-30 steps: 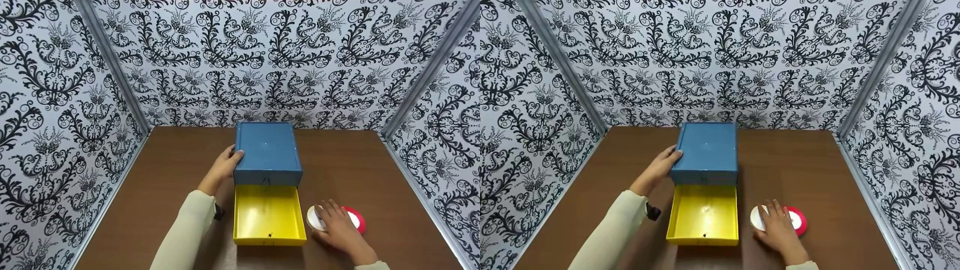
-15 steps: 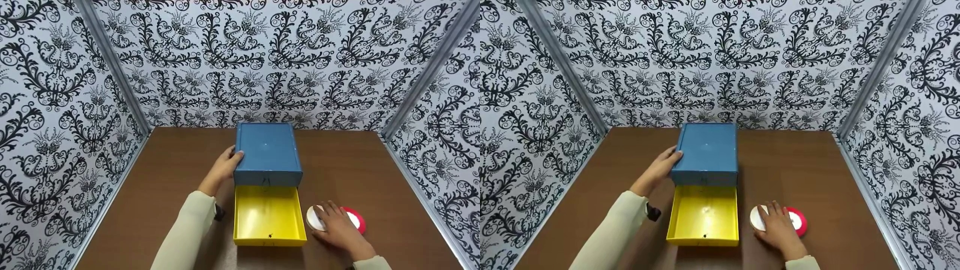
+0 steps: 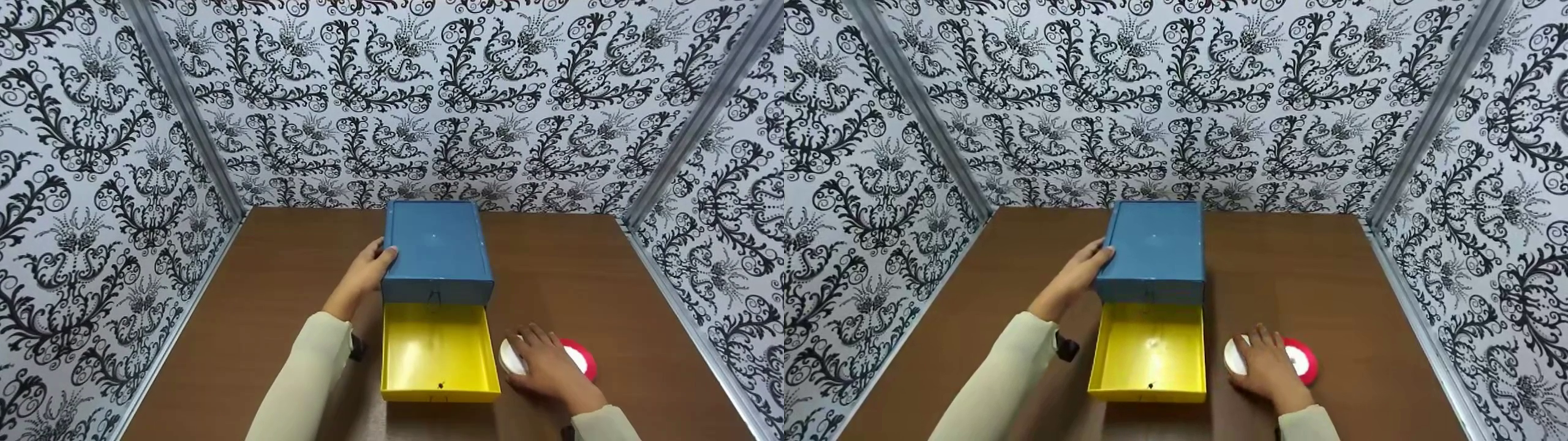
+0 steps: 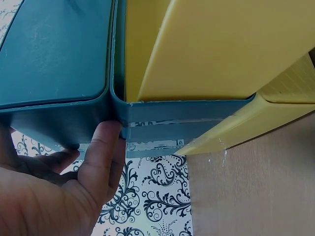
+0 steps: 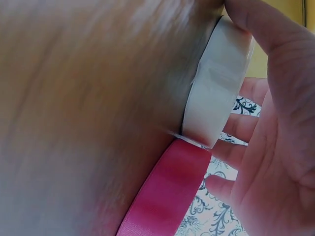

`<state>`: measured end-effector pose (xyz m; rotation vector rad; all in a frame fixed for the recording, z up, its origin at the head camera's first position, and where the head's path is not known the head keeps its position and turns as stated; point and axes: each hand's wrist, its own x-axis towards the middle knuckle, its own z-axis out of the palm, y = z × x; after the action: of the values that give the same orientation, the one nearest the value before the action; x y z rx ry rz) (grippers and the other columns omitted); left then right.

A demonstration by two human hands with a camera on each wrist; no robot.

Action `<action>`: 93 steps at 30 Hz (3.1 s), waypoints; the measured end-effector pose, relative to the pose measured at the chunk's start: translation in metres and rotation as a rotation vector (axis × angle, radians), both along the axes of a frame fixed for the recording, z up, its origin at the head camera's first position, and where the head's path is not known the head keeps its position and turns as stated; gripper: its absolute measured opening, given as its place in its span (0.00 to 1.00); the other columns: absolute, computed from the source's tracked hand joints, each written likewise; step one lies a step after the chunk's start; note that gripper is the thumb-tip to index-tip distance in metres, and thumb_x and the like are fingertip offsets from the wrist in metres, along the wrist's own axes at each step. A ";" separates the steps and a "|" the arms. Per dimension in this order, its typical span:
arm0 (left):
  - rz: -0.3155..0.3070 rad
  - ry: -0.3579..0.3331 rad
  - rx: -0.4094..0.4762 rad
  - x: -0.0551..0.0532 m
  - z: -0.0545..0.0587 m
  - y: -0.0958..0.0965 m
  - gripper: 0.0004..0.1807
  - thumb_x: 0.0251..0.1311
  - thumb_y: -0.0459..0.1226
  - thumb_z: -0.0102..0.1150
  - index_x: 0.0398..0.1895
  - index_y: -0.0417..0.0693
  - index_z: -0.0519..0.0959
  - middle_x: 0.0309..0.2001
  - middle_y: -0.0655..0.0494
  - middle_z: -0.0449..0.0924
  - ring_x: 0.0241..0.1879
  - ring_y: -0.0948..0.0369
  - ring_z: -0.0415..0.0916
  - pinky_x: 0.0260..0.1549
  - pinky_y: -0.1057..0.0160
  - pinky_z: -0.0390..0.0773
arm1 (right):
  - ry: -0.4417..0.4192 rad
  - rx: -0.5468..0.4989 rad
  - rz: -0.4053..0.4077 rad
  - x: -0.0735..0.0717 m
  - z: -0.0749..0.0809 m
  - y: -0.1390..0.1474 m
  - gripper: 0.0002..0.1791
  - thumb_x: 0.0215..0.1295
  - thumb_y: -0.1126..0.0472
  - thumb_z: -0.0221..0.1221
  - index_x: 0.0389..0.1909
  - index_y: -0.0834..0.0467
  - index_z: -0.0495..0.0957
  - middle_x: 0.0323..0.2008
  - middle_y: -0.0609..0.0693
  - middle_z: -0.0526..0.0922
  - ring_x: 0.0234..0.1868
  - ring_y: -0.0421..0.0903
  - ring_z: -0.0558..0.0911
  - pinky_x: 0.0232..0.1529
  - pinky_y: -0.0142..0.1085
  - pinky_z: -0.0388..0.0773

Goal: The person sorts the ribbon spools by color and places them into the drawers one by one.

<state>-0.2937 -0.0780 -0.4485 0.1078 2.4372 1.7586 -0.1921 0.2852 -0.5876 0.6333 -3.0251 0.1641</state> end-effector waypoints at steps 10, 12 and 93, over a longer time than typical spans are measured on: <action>0.020 0.001 -0.008 0.002 0.001 0.000 0.36 0.61 0.54 0.49 0.69 0.49 0.58 0.62 0.47 0.65 0.55 0.50 0.68 0.50 0.51 0.70 | 0.003 -0.049 0.003 -0.004 -0.001 0.001 0.46 0.42 0.34 0.64 0.62 0.54 0.68 0.55 0.55 0.73 0.60 0.60 0.66 0.57 0.60 0.56; 0.024 -0.001 0.003 0.002 0.001 0.000 0.36 0.61 0.54 0.49 0.69 0.49 0.58 0.62 0.47 0.65 0.55 0.50 0.68 0.52 0.52 0.69 | 0.007 -0.048 0.007 -0.004 -0.001 0.002 0.46 0.42 0.33 0.64 0.62 0.53 0.69 0.54 0.54 0.74 0.59 0.59 0.67 0.57 0.60 0.57; -0.026 -0.071 0.100 0.006 0.003 -0.002 0.37 0.63 0.54 0.47 0.71 0.53 0.52 0.66 0.48 0.58 0.55 0.49 0.68 0.48 0.50 0.72 | 0.543 -0.084 0.298 0.025 0.133 -0.055 0.50 0.31 0.37 0.70 0.60 0.55 0.70 0.53 0.54 0.74 0.59 0.57 0.65 0.58 0.57 0.54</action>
<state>-0.2876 -0.0796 -0.4451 0.0852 2.2886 1.8403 -0.1670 0.2301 -0.4548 0.9398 -2.3854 0.1056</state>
